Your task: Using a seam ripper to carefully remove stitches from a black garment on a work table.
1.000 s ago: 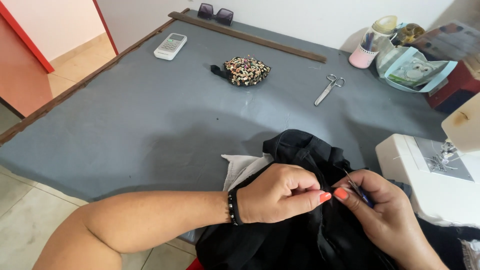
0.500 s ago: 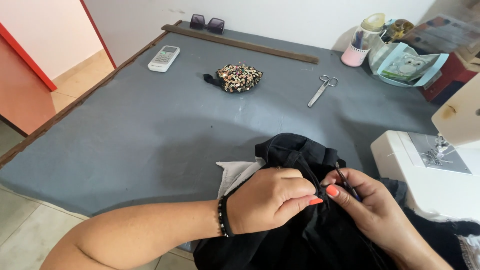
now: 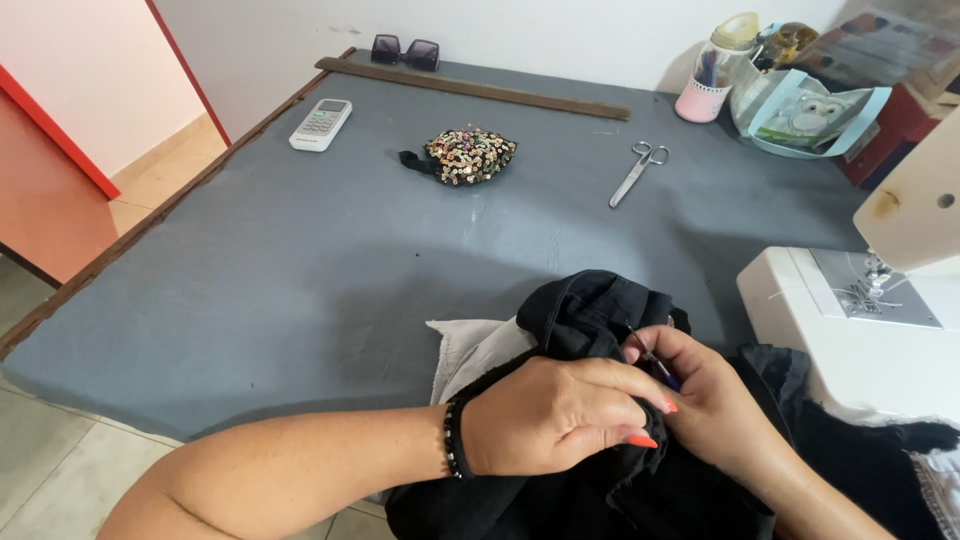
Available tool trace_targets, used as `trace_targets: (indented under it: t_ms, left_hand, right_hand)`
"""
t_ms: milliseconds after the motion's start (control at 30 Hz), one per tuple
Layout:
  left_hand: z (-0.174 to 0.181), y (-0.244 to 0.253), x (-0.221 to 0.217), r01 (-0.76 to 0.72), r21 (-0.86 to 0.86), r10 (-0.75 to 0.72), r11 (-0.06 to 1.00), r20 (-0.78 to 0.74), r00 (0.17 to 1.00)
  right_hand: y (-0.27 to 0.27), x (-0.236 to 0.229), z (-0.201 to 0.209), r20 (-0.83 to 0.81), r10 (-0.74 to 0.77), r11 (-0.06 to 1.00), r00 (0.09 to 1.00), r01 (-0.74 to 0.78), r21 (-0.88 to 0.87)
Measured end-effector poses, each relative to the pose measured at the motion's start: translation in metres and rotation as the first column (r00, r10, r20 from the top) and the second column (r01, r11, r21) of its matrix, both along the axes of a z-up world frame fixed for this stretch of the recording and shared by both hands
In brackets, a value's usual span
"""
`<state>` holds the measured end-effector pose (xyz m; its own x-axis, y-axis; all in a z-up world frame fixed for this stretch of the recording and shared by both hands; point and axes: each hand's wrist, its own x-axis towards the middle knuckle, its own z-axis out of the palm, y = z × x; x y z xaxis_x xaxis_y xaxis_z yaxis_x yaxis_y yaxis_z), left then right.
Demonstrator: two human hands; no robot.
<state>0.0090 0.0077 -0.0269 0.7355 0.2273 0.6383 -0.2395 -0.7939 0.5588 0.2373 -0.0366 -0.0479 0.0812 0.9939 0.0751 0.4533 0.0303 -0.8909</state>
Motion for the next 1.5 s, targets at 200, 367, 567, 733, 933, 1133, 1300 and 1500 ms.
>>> trace_targets:
  t_ms: [200,367,567,733,933,1133,1300,1500]
  left_hand:
    - [0.001,0.014,0.000,-0.095,-0.034,0.096,0.995,0.040,0.995]
    - [0.001,0.022,-0.006,-0.252,-0.019,0.252,0.968,0.039,0.967]
    - [0.007,0.018,-0.008,-0.249,0.025,0.249,0.968,0.012,0.968]
    - [0.006,0.019,-0.010,-0.224,0.002,0.224,0.975,-0.030,0.974]
    - [0.004,0.020,-0.009,-0.236,0.010,0.236,0.972,-0.018,0.972]
    - [-0.001,0.023,-0.006,-0.261,-0.018,0.262,0.965,0.019,0.965]
    - [-0.002,0.024,-0.005,-0.265,-0.011,0.265,0.964,0.038,0.963]
    - [-0.004,0.022,-0.005,-0.278,0.007,0.278,0.960,0.015,0.960]
  right_hand:
    - [-0.016,-0.007,0.024,-0.058,-0.064,0.984,0.996,0.073,0.165]
    - [-0.062,0.004,0.061,-0.174,-0.361,0.920,0.916,0.320,-0.226]
    - [-0.042,0.032,0.032,0.547,0.329,0.933,0.770,-0.174,-0.316]
    - [-0.044,0.017,0.038,0.504,0.182,0.961,0.844,-0.046,-0.272]
    - [-0.062,-0.034,0.057,0.193,-0.099,0.979,0.976,0.130,-0.158]
    - [-0.051,-0.002,0.037,0.147,0.003,0.982,0.989,0.025,-0.187]
    - [-0.052,-0.010,0.041,-0.005,-0.015,0.981,1.000,0.013,-0.192]
    - [-0.048,-0.004,0.032,0.034,-0.034,0.980,0.999,0.040,-0.196]
